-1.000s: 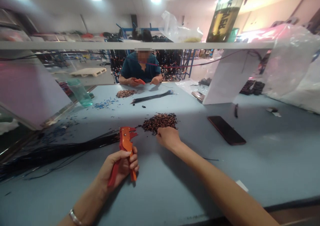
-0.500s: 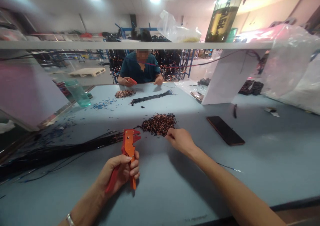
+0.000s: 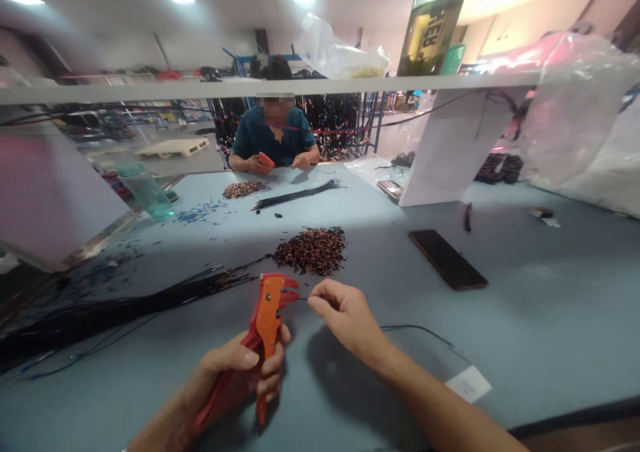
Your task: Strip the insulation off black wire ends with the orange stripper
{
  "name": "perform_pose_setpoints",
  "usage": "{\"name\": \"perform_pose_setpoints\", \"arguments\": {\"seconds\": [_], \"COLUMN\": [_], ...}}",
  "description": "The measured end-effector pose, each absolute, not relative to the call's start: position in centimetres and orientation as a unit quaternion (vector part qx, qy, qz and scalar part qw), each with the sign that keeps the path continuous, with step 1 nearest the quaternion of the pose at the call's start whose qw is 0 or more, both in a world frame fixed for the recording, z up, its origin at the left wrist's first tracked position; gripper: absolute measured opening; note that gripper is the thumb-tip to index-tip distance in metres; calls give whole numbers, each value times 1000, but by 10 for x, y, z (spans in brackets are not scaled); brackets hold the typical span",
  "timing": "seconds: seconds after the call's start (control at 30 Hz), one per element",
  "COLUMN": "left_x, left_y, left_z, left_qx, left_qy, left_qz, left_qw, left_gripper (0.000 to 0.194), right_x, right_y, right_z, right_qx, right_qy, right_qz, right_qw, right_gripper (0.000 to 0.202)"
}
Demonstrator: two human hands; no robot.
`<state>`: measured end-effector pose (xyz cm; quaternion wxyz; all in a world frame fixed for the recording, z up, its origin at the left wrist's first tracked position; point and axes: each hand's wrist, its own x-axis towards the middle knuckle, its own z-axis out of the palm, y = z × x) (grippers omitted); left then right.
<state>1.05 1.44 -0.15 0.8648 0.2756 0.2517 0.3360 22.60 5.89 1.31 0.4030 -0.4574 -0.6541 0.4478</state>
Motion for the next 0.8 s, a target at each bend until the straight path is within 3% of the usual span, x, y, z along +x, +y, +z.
{"name": "perform_pose_setpoints", "arguments": {"seconds": [0.33, 0.7, 0.8], "left_x": [9, 7, 3], "left_y": [9, 11, 13], "left_z": [-2, -4, -4], "left_qx": [324, 422, 522], "left_qy": [251, 339, 372], "left_qz": [349, 448, 457], "left_qw": [843, 711, 616], "left_gripper": [42, 61, 55], "right_x": [234, 232, 233], "right_y": [55, 50, 50], "right_z": [12, 12, 11], "right_qx": [-472, -479, -479], "right_qy": [-652, -635, -639], "right_qz": [427, 437, 428], "right_qw": [412, 420, 423], "right_gripper": [19, 19, 19]}}
